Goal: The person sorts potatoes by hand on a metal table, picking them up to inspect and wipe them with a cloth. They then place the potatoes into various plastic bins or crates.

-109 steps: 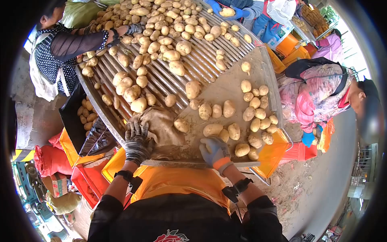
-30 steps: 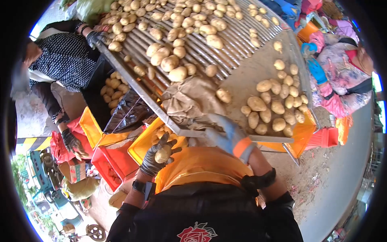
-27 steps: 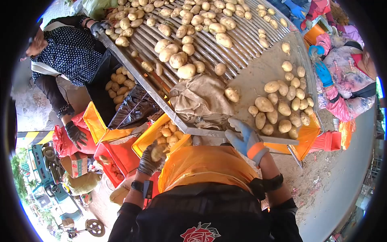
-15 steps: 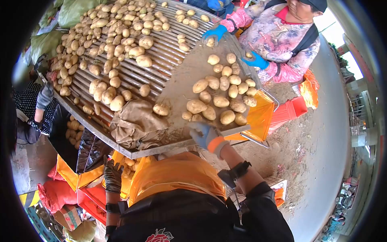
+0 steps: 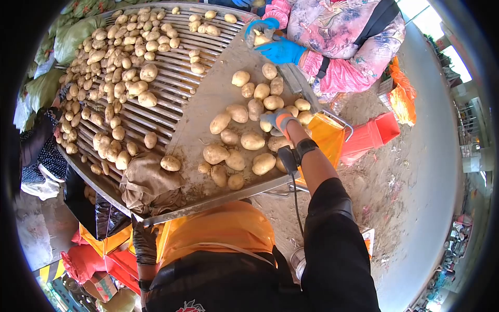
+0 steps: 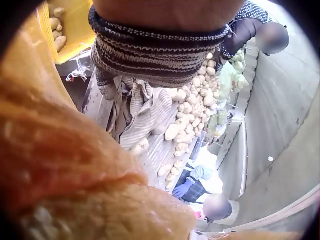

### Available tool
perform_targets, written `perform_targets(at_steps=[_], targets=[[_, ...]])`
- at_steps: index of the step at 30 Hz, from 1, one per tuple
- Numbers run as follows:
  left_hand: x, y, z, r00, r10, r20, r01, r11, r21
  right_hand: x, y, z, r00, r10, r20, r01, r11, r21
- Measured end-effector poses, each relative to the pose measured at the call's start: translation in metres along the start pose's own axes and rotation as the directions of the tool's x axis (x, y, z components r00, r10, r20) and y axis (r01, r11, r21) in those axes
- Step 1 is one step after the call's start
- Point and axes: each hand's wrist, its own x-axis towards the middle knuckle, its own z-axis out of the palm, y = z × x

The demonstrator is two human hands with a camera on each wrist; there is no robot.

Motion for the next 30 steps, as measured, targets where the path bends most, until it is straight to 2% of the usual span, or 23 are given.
perform_targets(at_steps=[2, 3, 5, 6, 8, 10, 12, 13, 14, 15, 16, 17, 18, 19, 20, 21, 22, 24, 26, 27, 29, 30], targets=[[0.004, -0.008, -0.005, 0.999, -0.05, -0.004, 0.05, 0.997, 0.066, -0.022, 0.014, -0.007, 0.983, -0.107, 0.147, 0.044, 0.923, 0.382], [-0.001, -0.008, 0.002, 0.998, -0.058, -0.028, 0.059, 0.997, 0.046, -0.04, 0.021, -0.013, 0.963, -0.177, 0.202, 0.037, 0.833, 0.553], [-0.015, -0.008, 0.017, 0.997, -0.043, -0.06, 0.045, 0.999, 0.028, -0.067, 0.033, -0.022, 0.904, -0.336, 0.266, -0.032, 0.566, 0.824], [-0.013, -0.012, 0.014, 0.997, -0.044, -0.066, 0.046, 0.998, 0.031, -0.069, 0.038, -0.024, 0.868, -0.416, 0.27, -0.093, 0.398, 0.913], [-0.01, -0.017, 0.012, 0.994, -0.079, -0.081, 0.082, 0.996, 0.029, -0.055, 0.049, -0.023, 0.866, -0.391, 0.311, -0.15, 0.39, 0.909], [-0.012, -0.017, 0.026, 0.993, -0.046, -0.105, 0.052, 0.997, 0.049, -0.045, 0.059, -0.024, 0.863, -0.369, 0.347, -0.202, 0.378, 0.904], [-0.009, -0.011, 0.037, 0.993, -0.058, -0.103, 0.064, 0.996, 0.057, -0.05, 0.051, -0.031, 0.918, -0.384, 0.096, 0.209, 0.676, 0.707], [-0.008, -0.009, 0.043, 0.991, 0.002, -0.134, 0.017, 0.991, 0.134, -0.055, 0.045, -0.033, 0.946, -0.302, 0.12, 0.148, 0.729, 0.668], [0.013, -0.018, 0.026, 0.99, 0.007, -0.14, 0.011, 0.991, 0.13, -0.054, 0.046, -0.033, 0.943, -0.31, 0.121, 0.154, 0.729, 0.667], [0.05, -0.034, -0.009, 0.969, 0.242, -0.059, -0.215, 0.933, 0.29, -0.053, 0.048, -0.032, 0.934, -0.341, -0.104, 0.354, 0.847, 0.396], [0.075, -0.043, -0.03, 0.893, 0.447, 0.055, -0.427, 0.8, 0.422, -0.054, 0.05, -0.031, 0.854, -0.421, -0.304, 0.458, 0.887, 0.058], [0.086, -0.04, -0.028, 0.849, 0.51, 0.138, -0.504, 0.703, 0.501, -0.075, 0.034, -0.037, 0.835, -0.37, -0.408, 0.418, 0.908, 0.031], [0.085, -0.023, 0.0, 0.845, 0.518, 0.131, -0.508, 0.701, 0.501, -0.087, 0.021, -0.033, 0.831, -0.379, -0.408, 0.428, 0.903, 0.03], [0.082, -0.004, 0.027, 0.738, 0.624, 0.254, -0.496, 0.247, 0.833, -0.096, 0.009, -0.027, 0.756, -0.503, -0.418, 0.551, 0.835, -0.007], [0.076, 0.017, 0.053, 0.652, 0.631, 0.421, -0.315, -0.28, 0.907, -0.106, -0.003, -0.017, 0.666, -0.614, -0.422, 0.661, 0.749, -0.046], [0.077, 0.03, 0.062, 0.788, 0.506, 0.351, -0.245, -0.264, 0.933, -0.114, -0.015, -0.002, 0.568, -0.737, -0.367, 0.773, 0.631, -0.072], [0.079, 0.03, 0.059, 0.788, 0.509, 0.346, -0.242, -0.261, 0.935, -0.123, -0.028, 0.017, 0.451, -0.837, -0.31, 0.863, 0.498, -0.089], [0.09, 0.026, 0.057, 0.865, 0.367, 0.343, -0.063, -0.598, 0.799, -0.142, -0.055, 0.057, 0.29, -0.939, -0.183, 0.897, 0.334, -0.289], [0.091, 0.028, 0.061, 0.869, 0.368, 0.33, -0.087, -0.543, 0.835, -0.141, -0.084, 0.089, 0.223, -0.975, -0.018, 0.911, 0.215, -0.352], [0.089, 0.027, 0.06, 0.873, 0.357, 0.331, -0.096, -0.539, 0.836, -0.14, -0.097, 0.098, 0.224, -0.975, -0.005, 0.913, 0.212, -0.348], [0.086, 0.032, 0.069, 0.884, 0.346, 0.315, -0.091, -0.534, 0.841, -0.127, -0.132, 0.106, 0.275, -0.951, 0.138, 0.796, 0.145, -0.587], [0.082, 0.036, 0.074, 0.895, 0.336, 0.294, -0.078, -0.532, 0.843, -0.118, -0.141, 0.102, 0.341, -0.934, 0.105, 0.808, 0.234, -0.541]])
